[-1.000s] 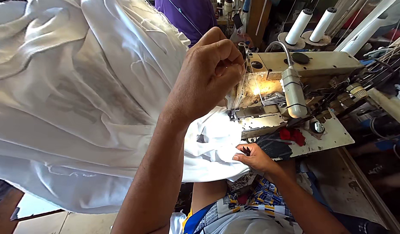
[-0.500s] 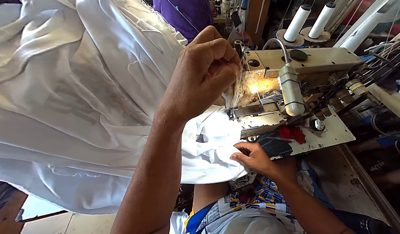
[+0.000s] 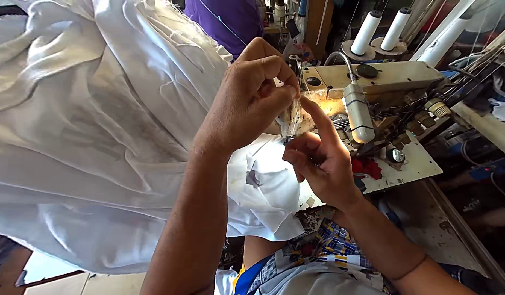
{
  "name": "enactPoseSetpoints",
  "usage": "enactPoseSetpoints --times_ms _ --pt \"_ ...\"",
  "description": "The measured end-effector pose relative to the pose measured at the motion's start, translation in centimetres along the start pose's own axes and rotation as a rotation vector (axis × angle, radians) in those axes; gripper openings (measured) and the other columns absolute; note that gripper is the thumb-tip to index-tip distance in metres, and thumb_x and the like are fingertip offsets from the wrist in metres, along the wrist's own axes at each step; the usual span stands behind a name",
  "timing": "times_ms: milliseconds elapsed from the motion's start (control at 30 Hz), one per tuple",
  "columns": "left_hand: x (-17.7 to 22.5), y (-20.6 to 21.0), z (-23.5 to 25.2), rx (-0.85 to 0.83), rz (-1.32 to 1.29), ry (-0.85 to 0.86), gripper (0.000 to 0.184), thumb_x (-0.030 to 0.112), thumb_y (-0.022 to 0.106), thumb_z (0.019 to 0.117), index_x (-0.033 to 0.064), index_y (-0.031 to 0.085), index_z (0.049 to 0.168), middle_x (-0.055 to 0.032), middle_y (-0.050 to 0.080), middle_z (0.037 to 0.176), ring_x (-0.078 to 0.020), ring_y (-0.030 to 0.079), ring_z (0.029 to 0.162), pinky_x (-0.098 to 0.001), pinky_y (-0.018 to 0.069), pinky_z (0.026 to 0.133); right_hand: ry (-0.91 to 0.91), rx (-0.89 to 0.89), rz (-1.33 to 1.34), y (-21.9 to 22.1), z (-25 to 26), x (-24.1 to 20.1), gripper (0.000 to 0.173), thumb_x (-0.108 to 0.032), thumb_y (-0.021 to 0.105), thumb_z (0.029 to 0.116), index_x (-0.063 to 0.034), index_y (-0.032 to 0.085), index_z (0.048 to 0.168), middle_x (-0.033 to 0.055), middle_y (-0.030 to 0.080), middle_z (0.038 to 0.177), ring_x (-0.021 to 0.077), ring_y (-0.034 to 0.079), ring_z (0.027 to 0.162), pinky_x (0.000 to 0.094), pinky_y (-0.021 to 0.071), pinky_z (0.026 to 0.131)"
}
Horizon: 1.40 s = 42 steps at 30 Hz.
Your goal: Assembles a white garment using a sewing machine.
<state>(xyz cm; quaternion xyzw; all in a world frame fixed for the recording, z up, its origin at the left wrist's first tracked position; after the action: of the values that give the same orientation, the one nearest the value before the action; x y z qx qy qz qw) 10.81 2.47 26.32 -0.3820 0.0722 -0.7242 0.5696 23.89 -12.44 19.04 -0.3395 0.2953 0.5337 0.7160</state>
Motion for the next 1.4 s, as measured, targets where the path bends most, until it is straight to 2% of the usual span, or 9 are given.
enactPoseSetpoints --times_ms 367,633,767,867,933,1033,1167,1267,1400 --pt "0.1 0.3 0.0 -0.007 -0.032 0.003 0.014 0.022 0.057 0.0989 0.0158 0.068 0.094 0.0002 0.056 0.114 -0.0039 0.052 0.084 -0.0173 0.0410 0.062 0.072 -0.060 0.061 -0.4 0.8 0.5 0.056 -0.003 0.063 0.0995 -0.0074 0.041 0.151 0.0082 0.060 0.073 0.0145 0.057 0.051 0.0264 0.0521 0.042" --pt "0.0 0.4 -0.2 0.012 -0.002 0.012 0.017 0.026 0.056 0.1003 0.0166 0.070 0.097 0.0001 0.056 0.113 -0.0030 0.052 0.081 -0.0172 0.0405 0.061 0.096 -0.101 -0.055 -0.5 -0.6 1.1 0.066 -0.004 0.064 0.0994 -0.0106 0.034 0.158 0.0059 0.061 0.075 0.0151 0.058 0.054 0.0276 0.0539 0.045" --pt "-0.2 0.4 -0.3 0.028 0.024 0.016 0.019 0.027 0.057 0.1009 0.0152 0.071 0.098 -0.0003 0.057 0.112 -0.0036 0.053 0.082 -0.0184 0.0433 0.065 0.094 -0.096 -0.146 -0.7 -3.6 1.7 0.071 -0.009 0.065 0.1004 -0.0100 0.030 0.162 0.0032 0.067 0.077 0.0114 0.060 0.057 0.0272 0.0553 0.048" --pt "-0.2 0.5 -0.5 0.034 0.047 0.021 0.019 0.028 0.056 0.1015 0.0153 0.071 0.099 -0.0004 0.058 0.111 -0.0047 0.053 0.083 -0.0200 0.0435 0.066 0.123 -0.114 -0.149 -0.9 -6.5 2.7 0.058 -0.012 0.065 0.1017 -0.0083 0.044 0.155 0.0037 0.068 0.082 0.0085 0.060 0.061 0.0246 0.0543 0.052" --pt "0.1 0.3 -1.0 0.044 0.048 -0.001 0.019 0.029 0.057 0.1018 0.0166 0.071 0.103 0.0000 0.060 0.116 -0.0055 0.057 0.089 -0.0215 0.0471 0.071 0.137 -0.104 -0.184 -1.3 -8.3 4.0 0.039 -0.012 0.066 0.1010 -0.0033 0.062 0.138 0.0038 0.069 0.085 0.0065 0.060 0.064 0.0223 0.0538 0.055" --pt "0.7 -0.4 -3.1 0.157 -0.009 -0.045 0.025 0.026 0.059 0.1021 0.0132 0.069 0.120 -0.0042 0.064 0.122 -0.0112 0.062 0.094 -0.0276 0.0533 0.076 0.209 -0.068 -0.302 -2.7 -11.0 6.1 0.023 -0.014 0.066 0.1000 -0.0034 0.074 0.118 0.0030 0.070 0.092 0.0044 0.061 0.072 0.0198 0.0546 0.064" --pt "1.3 0.4 -8.1 0.351 -0.075 -0.066 0.027 0.017 0.059 0.1035 0.0012 0.062 0.125 -0.0059 0.067 0.115 -0.0115 0.065 0.086 -0.0293 0.0558 0.072 0.425 0.037 -0.339 -4.3 -14.4 8.2 0.018 -0.017 0.068 0.0989 -0.0089 0.077 0.112 0.0021 0.072 0.096 0.0061 0.064 0.073 0.0221 0.0570 0.065" --pt "1.5 2.1 -13.1 0.218 -0.072 -0.171 0.027 0.018 0.058 0.1038 0.0021 0.059 0.126 -0.0024 0.066 0.109 -0.0089 0.064 0.084 -0.0274 0.0563 0.073 0.515 0.072 -0.334 -4.7 -15.3 8.3 0.017 -0.018 0.069 0.0984 -0.0122 0.077 0.112 0.0004 0.071 0.096 0.0072 0.063 0.067 0.0246 0.0562 0.060" --pt "1.2 4.2 -18.8 -0.048 -0.048 -0.337 0.015 0.015 0.068 0.0973 0.0074 0.071 0.110 0.0008 0.070 0.100 -0.0082 0.067 0.083 -0.0262 0.0585 0.073 0.519 0.027 -0.280 -3.5 -16.0 8.4 0.016 -0.017 0.070 0.0983 -0.0114 0.076 0.111 0.0007 0.071 0.099 0.0084 0.064 0.067 0.0262 0.0580 0.059"
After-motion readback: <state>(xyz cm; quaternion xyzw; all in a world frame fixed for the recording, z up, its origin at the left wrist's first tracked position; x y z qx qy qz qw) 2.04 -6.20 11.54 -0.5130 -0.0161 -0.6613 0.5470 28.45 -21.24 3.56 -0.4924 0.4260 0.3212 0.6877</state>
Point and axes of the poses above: each hand's wrist, its own z-axis towards the middle knuckle, its own y-axis out of the palm, x = y × z, the point moved 1 cm from there along z, towards the middle knuckle
